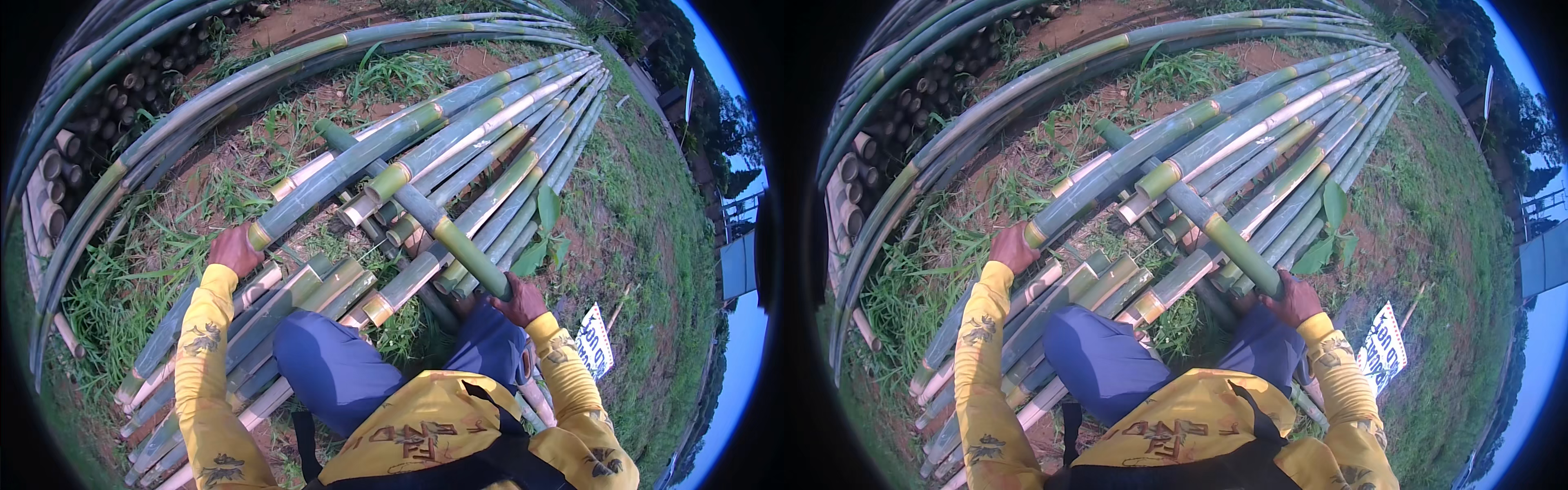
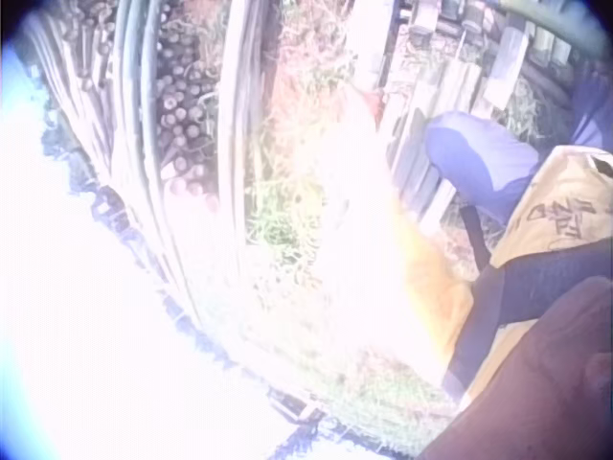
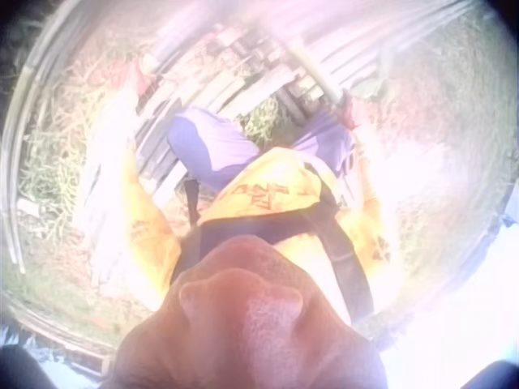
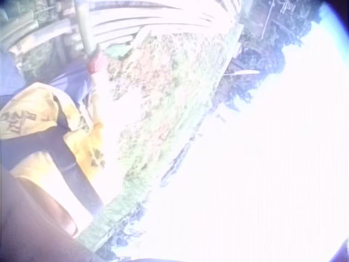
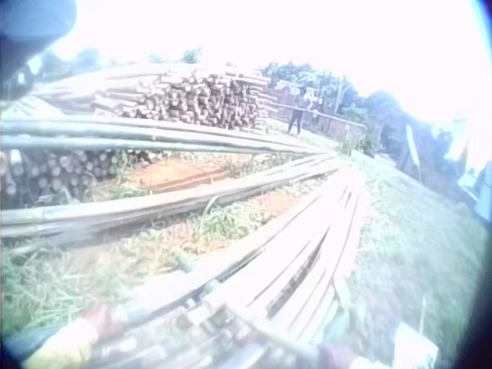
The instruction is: The person sits on the ground and uses a machete to cut long bamboo poles into shorter sections. They repeatedly pick up a pole, position it, strike it with the machete to sever it, and then place the cut pieces aside.
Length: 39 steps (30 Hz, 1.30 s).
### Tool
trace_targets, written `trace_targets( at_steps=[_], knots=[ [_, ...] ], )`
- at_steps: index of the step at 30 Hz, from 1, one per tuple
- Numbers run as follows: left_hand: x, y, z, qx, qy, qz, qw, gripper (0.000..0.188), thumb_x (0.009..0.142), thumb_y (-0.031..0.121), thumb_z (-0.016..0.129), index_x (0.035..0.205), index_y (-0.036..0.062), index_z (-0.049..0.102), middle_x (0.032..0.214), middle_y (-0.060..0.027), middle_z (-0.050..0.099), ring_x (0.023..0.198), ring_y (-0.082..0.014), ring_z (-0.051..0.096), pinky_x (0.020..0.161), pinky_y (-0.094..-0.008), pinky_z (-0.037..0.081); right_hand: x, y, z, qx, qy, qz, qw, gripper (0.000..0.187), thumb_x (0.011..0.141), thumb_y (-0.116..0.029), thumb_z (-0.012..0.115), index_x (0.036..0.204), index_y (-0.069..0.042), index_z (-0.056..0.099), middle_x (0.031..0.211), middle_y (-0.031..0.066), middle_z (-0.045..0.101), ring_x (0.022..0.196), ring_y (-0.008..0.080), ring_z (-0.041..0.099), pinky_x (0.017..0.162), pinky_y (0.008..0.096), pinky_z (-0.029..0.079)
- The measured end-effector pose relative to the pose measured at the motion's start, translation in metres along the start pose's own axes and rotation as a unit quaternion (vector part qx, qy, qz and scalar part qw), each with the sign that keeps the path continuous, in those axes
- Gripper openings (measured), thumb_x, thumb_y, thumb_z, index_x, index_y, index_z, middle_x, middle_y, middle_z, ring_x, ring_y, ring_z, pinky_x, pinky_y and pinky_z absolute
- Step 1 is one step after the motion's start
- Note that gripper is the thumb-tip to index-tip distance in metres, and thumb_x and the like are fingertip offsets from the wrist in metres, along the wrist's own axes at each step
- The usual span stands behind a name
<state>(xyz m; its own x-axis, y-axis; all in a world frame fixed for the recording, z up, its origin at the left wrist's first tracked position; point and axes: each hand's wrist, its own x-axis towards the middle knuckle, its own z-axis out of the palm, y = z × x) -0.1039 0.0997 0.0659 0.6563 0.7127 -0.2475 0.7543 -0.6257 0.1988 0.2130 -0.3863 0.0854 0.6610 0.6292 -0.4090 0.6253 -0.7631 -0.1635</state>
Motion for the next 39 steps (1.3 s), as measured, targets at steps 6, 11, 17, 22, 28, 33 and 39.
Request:
trace_targets(
  at_steps=[6, 11, 17, 22, 28, 33, 39],
  knots=[
    [-0.068, -0.051, -0.011, -0.040, 0.004, -0.015, 0.999, 0.051, 0.067, 0.020, 0.080, 0.115, 0.0067, 0.067, 0.097, -0.0256, 0.073, 0.093, -0.0470, 0.069, 0.087, -0.0551, 0.054, -0.004, -0.001, 0.001, 0.031, 0.027, -0.025, 0.999, 0.079, 0.085, -0.046, 0.077, 0.142, 0.000, 0.049, 0.095, 0.0336, 0.069, 0.092, 0.0513, 0.069, 0.082, 0.0541, 0.057],
    [-0.134, -0.119, -0.030, -0.031, -0.016, -0.071, 0.997, 0.052, 0.061, 0.019, 0.082, 0.109, 0.0066, 0.066, 0.093, -0.0248, 0.072, 0.092, -0.0470, 0.068, 0.085, -0.0529, 0.054, 0.000, 0.020, 0.002, 0.010, 0.020, -0.021, 1.000, 0.074, 0.085, -0.043, 0.077, 0.140, -0.002, 0.051, 0.092, 0.0320, 0.070, 0.088, 0.0501, 0.070, 0.080, 0.0540, 0.057],
    [-0.167, -0.189, 0.007, -0.012, 0.006, -0.101, 0.995, 0.047, 0.062, 0.021, 0.080, 0.105, 0.0069, 0.066, 0.092, -0.0235, 0.072, 0.089, -0.0468, 0.068, 0.082, -0.0525, 0.054, 0.018, 0.035, 0.011, 0.001, 0.047, -0.050, 0.998, 0.072, 0.082, -0.042, 0.079, 0.138, -0.007, 0.051, 0.094, 0.0292, 0.071, 0.089, 0.0470, 0.070, 0.079, 0.0535, 0.057],
    [-0.157, -0.171, 0.008, 0.018, 0.017, -0.160, 0.987, 0.050, 0.061, 0.023, 0.081, 0.107, 0.0062, 0.067, 0.094, -0.0225, 0.073, 0.092, -0.0452, 0.069, 0.085, -0.0522, 0.055, 0.029, 0.046, 0.011, -0.001, 0.051, -0.052, 0.997, 0.070, 0.082, -0.042, 0.080, 0.138, -0.010, 0.056, 0.103, 0.0262, 0.072, 0.093, 0.0452, 0.070, 0.082, 0.0515, 0.057],
    [-0.154, -0.154, 0.008, 0.087, 0.027, -0.219, 0.971, 0.062, 0.061, 0.027, 0.085, 0.117, 0.0073, 0.067, 0.100, -0.0224, 0.075, 0.095, -0.0420, 0.071, 0.089, -0.0505, 0.056, 0.027, 0.045, 0.013, 0.009, 0.055, -0.050, 0.997, 0.070, 0.082, -0.043, 0.080, 0.140, -0.012, 0.059, 0.113, 0.0210, 0.072, 0.101, 0.0424, 0.070, 0.093, 0.0505, 0.055],
    [-0.163, -0.156, 0.008, 0.112, 0.048, -0.196, 0.973, 0.066, 0.062, 0.030, 0.085, 0.121, 0.0063, 0.065, 0.097, -0.0217, 0.075, 0.092, -0.0428, 0.071, 0.086, -0.0512, 0.056, 0.029, 0.054, 0.024, 0.007, 0.075, -0.071, 0.995, 0.073, 0.082, -0.049, 0.078, 0.144, -0.015, 0.058, 0.113, 0.0201, 0.073, 0.101, 0.0405, 0.071, 0.100, 0.0499, 0.052],
    [-0.167, -0.160, 0.026, 0.133, 0.072, -0.191, 0.970, 0.063, 0.061, 0.030, 0.088, 0.115, 0.0061, 0.064, 0.097, -0.0206, 0.074, 0.089, -0.0420, 0.071, 0.083, -0.0509, 0.057, 0.035, 0.056, 0.020, -0.002, 0.070, -0.082, 0.994, 0.075, 0.082, -0.050, 0.078, 0.145, -0.015, 0.057, 0.109, 0.0194, 0.073, 0.099, 0.0399, 0.071, 0.101, 0.0489, 0.051]
  ],
)
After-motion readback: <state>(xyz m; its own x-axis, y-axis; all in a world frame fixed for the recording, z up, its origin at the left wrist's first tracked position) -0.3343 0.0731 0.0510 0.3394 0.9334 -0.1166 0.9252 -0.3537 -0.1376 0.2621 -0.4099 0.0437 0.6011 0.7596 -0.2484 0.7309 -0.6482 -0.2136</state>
